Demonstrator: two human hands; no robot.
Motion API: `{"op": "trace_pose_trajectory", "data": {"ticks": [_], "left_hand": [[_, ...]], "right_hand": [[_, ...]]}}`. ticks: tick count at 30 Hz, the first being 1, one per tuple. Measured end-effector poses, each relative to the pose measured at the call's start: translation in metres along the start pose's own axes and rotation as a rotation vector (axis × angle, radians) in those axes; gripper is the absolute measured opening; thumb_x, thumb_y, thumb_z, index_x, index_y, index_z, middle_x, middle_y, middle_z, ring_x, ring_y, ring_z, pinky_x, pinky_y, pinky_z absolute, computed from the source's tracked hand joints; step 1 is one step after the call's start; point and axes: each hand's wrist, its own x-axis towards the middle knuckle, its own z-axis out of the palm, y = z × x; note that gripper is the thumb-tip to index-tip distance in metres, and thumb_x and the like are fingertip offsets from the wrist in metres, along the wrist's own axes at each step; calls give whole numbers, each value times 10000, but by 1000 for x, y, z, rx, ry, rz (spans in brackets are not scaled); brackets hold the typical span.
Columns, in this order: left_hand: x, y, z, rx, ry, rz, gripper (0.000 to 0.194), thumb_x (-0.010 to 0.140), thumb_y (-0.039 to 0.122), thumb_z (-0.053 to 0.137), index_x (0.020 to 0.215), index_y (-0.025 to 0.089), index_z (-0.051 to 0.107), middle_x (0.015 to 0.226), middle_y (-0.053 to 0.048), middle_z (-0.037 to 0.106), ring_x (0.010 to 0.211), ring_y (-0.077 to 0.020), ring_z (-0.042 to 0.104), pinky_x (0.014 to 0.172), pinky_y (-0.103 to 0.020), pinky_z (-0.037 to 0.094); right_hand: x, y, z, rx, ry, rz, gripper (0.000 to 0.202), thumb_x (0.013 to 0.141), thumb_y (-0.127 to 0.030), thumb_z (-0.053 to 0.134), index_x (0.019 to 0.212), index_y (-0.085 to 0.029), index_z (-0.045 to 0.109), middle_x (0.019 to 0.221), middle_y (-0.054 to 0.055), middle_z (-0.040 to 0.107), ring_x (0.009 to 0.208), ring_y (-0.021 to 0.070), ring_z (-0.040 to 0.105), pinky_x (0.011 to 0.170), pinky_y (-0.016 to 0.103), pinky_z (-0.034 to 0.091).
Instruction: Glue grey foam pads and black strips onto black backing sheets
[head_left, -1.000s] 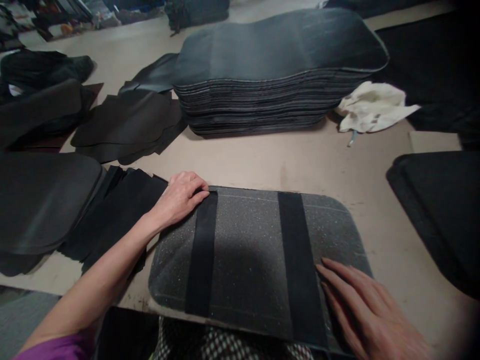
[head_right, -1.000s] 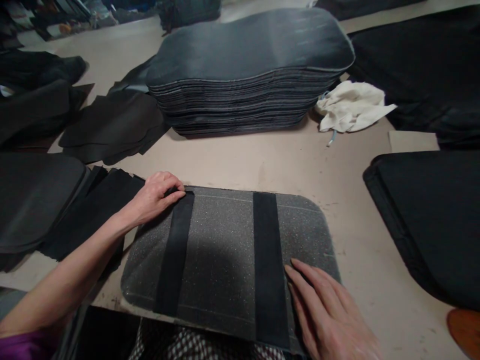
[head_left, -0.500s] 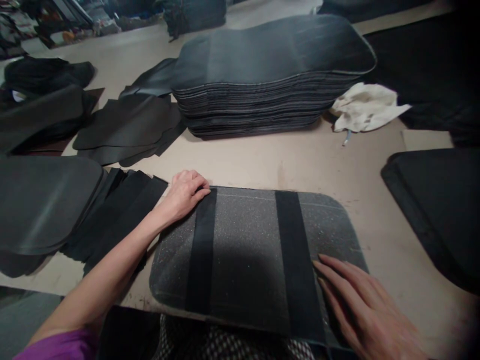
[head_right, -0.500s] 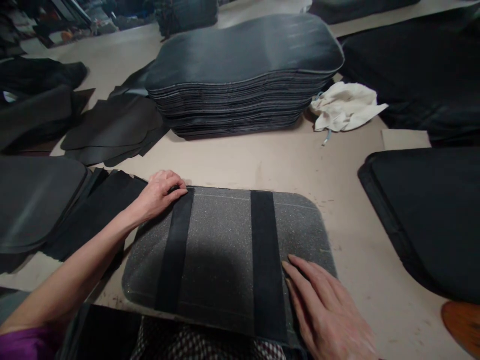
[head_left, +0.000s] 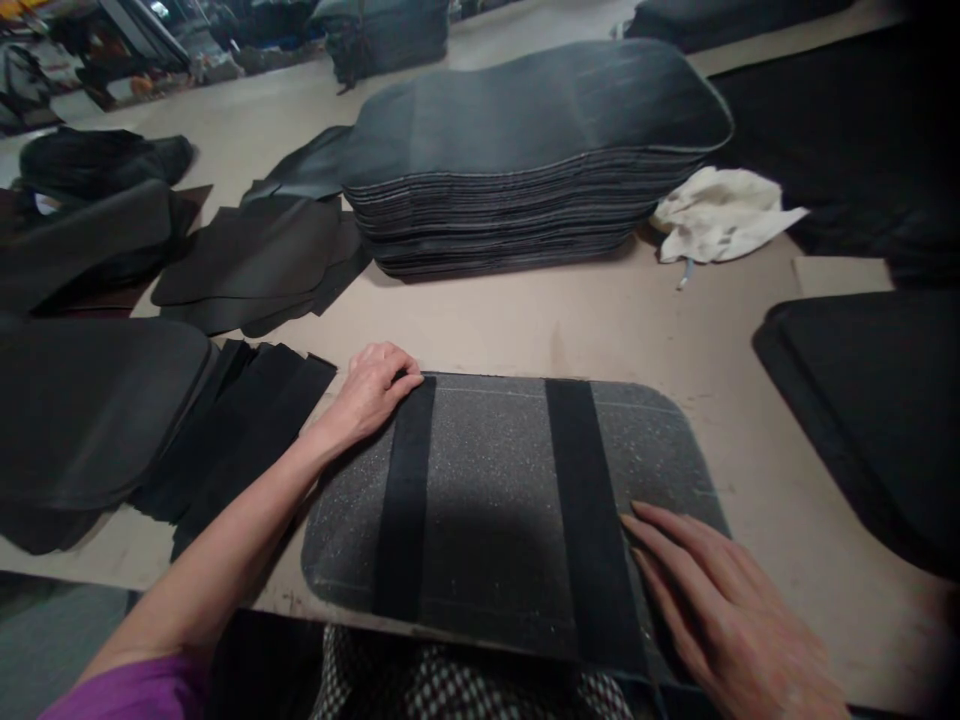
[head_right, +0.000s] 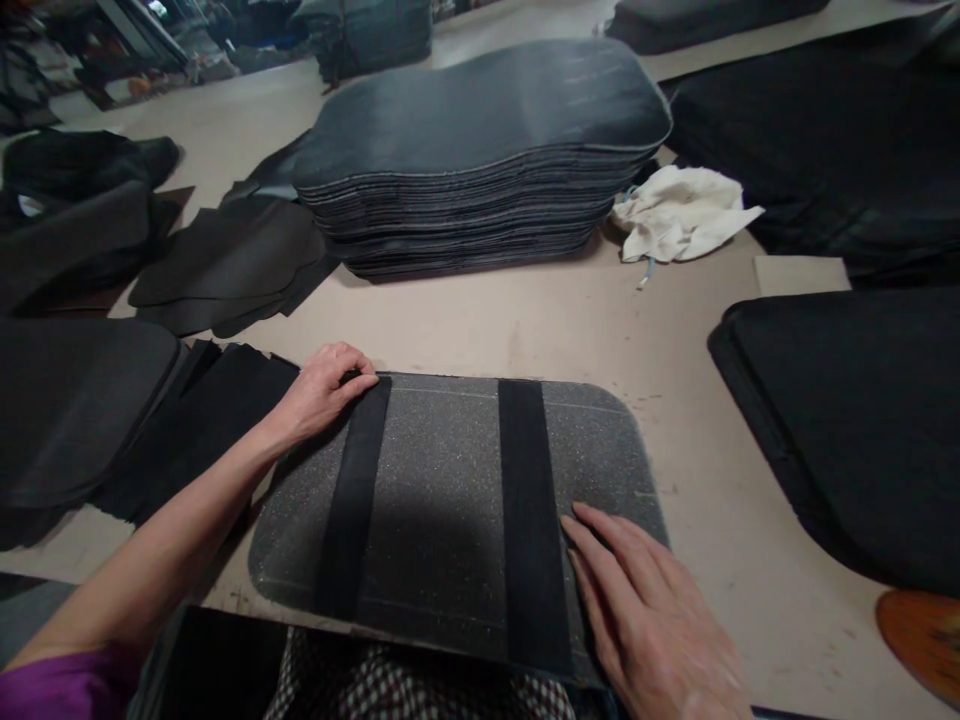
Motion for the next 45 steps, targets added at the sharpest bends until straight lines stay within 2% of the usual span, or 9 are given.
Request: {"op": "trace_pose_trajectory", "data": {"ticks": [8,10,16,19,23,27,31,36,45], "left_hand": [[0,3,9,34,25,-33,131,1021,328,603,968,218,650,1047,-65,678,1065,-259,580,982,-464,447],[0,0,13,26,75,-23,112,1004,312,631,1071,224,645,1113,-75,676,1103,-266,578,997,-474,450],[-9,-4,6,-40,200,14,385,1023,359,595,1373,206,544,1336,-132,615,1226,-262,563,1066,-472,449],[-32,2,-5,-3,189,56,388,1062,373,508,1406,195,533,1383,-134,599,1288,-260,534,1114,-464,414],[-85,20,-14,58,67,122,324,1066,360,500,1335,212,604,1364,-114,631,1296,-270,538,1128,-477,378],[-140,37,-12,64,-51,210,269,1046,365,561,1253,225,660,1277,-96,680,1201,-266,581,1076,-474,391],[-174,51,-5,75,-98,217,233,1034,354,594,1188,211,693,1169,-95,708,1107,-259,599,1025,-462,393],[-191,61,6,74,-62,174,216,1032,359,600,1154,207,694,1153,-93,712,1102,-256,596,992,-441,390],[-194,70,22,85,17,116,190,1025,378,620,1091,222,707,1169,-78,734,1125,-249,602,1011,-449,366]], "right_hand": [[2,0,4,-3,43,-17,368,1101,-381,421,1375,-225,610,1384,86,641,1190,300,632,1030,479,511],[3,-1,4,3,44,-7,355,1099,-370,430,1372,-230,608,1380,85,642,1187,305,632,1030,485,515],[6,-11,-3,23,26,30,323,1081,-317,500,1376,-241,604,1359,94,653,1188,321,629,1047,511,523],[6,-12,-3,35,19,38,325,1064,-302,545,1374,-240,622,1362,101,656,1206,334,619,1054,521,523],[5,-10,0,57,15,22,339,1057,-318,556,1378,-247,638,1361,119,657,1222,351,615,1059,550,517],[6,-11,-2,45,22,1,321,1064,-336,530,1337,-243,671,1329,130,675,1216,358,617,1026,549,534],[8,-14,-3,15,58,-12,306,1075,-341,506,1272,-204,696,1292,133,692,1184,338,627,1011,518,551],[8,-11,1,-12,65,-37,299,1071,-311,501,1264,-195,698,1289,141,687,1177,332,625,1008,513,551],[7,-11,3,-21,89,-37,303,1064,-293,494,1256,-184,703,1288,146,679,1167,333,618,1004,509,551]]}}
